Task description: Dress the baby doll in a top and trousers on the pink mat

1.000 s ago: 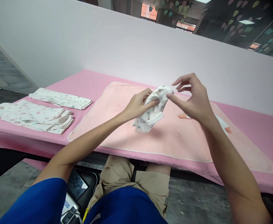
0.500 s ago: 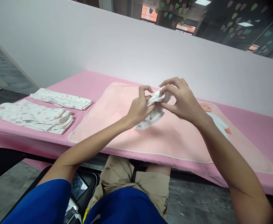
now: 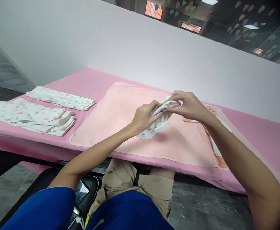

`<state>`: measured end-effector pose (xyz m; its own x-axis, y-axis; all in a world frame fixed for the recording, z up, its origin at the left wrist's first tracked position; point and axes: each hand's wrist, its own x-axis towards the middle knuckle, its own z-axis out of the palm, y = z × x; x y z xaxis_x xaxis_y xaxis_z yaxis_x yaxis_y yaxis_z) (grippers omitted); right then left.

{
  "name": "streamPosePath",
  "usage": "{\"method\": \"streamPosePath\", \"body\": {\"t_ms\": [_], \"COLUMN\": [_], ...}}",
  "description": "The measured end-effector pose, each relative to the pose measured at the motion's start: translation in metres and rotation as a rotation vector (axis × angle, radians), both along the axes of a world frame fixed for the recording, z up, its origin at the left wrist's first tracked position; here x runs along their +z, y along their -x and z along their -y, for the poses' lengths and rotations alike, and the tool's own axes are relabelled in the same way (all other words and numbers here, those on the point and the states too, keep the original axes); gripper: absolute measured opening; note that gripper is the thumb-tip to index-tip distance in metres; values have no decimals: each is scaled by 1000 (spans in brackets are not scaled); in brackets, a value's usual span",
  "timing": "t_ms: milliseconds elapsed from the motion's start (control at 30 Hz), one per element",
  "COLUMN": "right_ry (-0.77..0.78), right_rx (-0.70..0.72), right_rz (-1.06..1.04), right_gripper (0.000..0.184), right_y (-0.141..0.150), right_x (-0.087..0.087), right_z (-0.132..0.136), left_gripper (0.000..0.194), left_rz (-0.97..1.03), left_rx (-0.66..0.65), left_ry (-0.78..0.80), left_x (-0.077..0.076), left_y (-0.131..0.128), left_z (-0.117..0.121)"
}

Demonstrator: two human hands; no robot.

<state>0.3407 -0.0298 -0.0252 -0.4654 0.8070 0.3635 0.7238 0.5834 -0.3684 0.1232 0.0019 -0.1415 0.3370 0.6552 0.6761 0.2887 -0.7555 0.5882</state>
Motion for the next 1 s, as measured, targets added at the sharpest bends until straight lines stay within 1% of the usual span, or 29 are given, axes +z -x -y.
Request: {"method": "streamPosePath", "body": {"t_ms": [67, 133, 167, 233, 267, 300, 333, 367, 433, 500, 600, 667, 700, 767, 833, 933, 1000], "right_ry": [-96, -160, -182, -210, -216, -220, -223, -223, -226, -229, -216, -200, -189, -161, -130, -106, -99], "right_rx": [20, 28, 31, 45, 58, 74, 91, 106, 130, 149, 181, 186, 182, 166, 154, 149, 149], "right_rz": [19, 40, 45, 51, 55, 61, 67, 73, 80, 77, 59, 29, 5, -58, -118, -160, -161], "right_gripper": [23, 19, 17, 14, 13, 13, 13, 14, 14, 12, 9, 10, 10, 11, 11, 12, 14], "right_y": [3, 7, 9, 14, 16, 18, 20, 22, 24, 26, 26, 27, 27, 28, 29, 31, 30], "right_x": [-2, -2, -1, 1, 2, 3, 4, 5, 5, 5, 4, 5, 6, 7, 8, 9, 9], "right_z": [1, 4, 6, 9, 11, 12, 14, 15, 17, 19, 22, 24, 25, 27, 28, 30, 30], "left_gripper": [28, 28, 28, 25, 23, 22, 23, 24, 32, 44, 60, 70, 73, 76, 74, 68, 65], "left_rz": [1, -9, -12, 9, 34, 68, 105, 144, 221, 289, 406, 523, 579, 627, 591, 482, 461], "left_rx": [45, 129, 185, 298, 329, 334, 302, 236, 41, -176, -478, -628, -676, -728, -727, -641, -589], "left_ry": [-107, -209, -236, -246, -240, -224, -192, -138, 39, 251, 536, 704, 772, 849, 839, 697, 594], "left_x": [-6, -11, -13, -15, -16, -16, -17, -17, -18, -20, -26, -34, -39, -50, -60, -68, -65], "left_y": [1, 2, 2, 2, 1, 1, 1, 1, 2, 4, 4, 1, -2, -8, -13, -15, -12], "left_z": [3, 10, 15, 26, 31, 37, 42, 46, 54, 59, 59, 54, 51, 42, 34, 27, 26]}}
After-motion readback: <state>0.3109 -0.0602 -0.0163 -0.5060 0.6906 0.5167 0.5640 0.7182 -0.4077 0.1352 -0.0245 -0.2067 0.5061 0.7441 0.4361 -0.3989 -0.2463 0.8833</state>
